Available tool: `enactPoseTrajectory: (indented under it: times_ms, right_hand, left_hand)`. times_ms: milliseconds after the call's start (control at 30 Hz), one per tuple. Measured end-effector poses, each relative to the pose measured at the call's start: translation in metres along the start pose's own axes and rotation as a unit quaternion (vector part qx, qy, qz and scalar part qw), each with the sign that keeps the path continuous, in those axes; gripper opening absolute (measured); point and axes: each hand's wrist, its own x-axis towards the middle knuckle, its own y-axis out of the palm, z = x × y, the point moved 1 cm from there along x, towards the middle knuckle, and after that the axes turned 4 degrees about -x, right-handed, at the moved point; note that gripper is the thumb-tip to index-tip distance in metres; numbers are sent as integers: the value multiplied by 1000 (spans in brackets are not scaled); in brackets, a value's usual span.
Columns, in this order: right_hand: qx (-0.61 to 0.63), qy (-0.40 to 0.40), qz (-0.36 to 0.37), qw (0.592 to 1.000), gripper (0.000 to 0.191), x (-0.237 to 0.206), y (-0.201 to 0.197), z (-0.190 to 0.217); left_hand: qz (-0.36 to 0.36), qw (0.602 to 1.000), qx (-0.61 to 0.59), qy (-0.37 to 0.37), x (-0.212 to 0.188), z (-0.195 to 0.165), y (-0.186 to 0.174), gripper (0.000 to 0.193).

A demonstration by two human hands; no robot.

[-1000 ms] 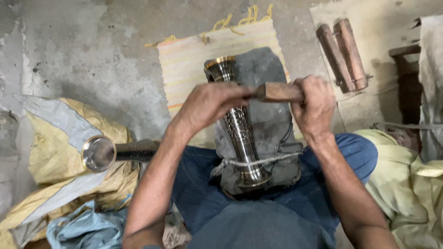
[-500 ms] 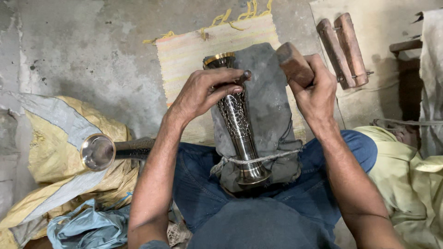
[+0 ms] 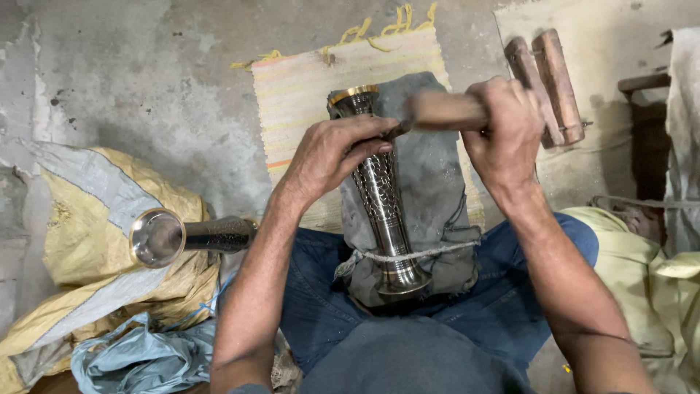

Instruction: The person sits on the floor and uses a chisel and wooden mallet to engrave a decorative pattern onto a metal vase. They repeatedly strike the chisel to create intricate designs on the vase's surface.

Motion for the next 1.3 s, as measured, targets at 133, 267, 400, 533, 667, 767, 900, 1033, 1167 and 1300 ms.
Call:
enactPoseTrajectory:
  times_ms: [133, 267, 400, 533, 667, 767, 900, 1033, 1167, 1300]
  right_hand:
    - [-35, -17, 26, 999, 31, 14, -3, 5]
    - [131, 171, 132, 968, 33, 38, -3, 5]
    - [-34, -126, 138, 982, 31, 73, 0, 9]
    - [-4, -190, 172, 967, 32, 104, 9, 11]
    - [-61, -254, 109, 959, 13, 125, 12, 21]
    - [-26, -221, 177, 959, 8, 134, 12, 30]
    - [-71, -265, 184, 944, 13, 137, 10, 43]
    - [-90, -257, 167, 948, 17, 133, 9, 42]
    - [6, -141, 208, 968, 36, 114, 3, 26]
    - [43, -137, 109, 984, 33, 89, -9, 15]
  left_hand:
    - [-46, 997, -17, -54, -9, 5, 3, 31]
    - [-130, 986, -86, -60, -22, 7, 11, 37]
    - [-209, 952, -170, -146, -25, 13, 22, 38]
    - [-269, 921, -234, -157, -30, 12, 30, 39]
    - [-283, 917, -232, -157, -33, 14, 32, 39]
    - [-300, 896, -290, -153, -38, 15, 39, 38]
    - [-329, 879, -311, -152, -40, 23, 48, 41]
    - [-339, 877, -300, -159, -41, 29, 50, 42]
    - [-284, 913, -258, -137, -40, 31, 44, 41]
    - [-245, 930, -245, -124, -40, 28, 35, 37]
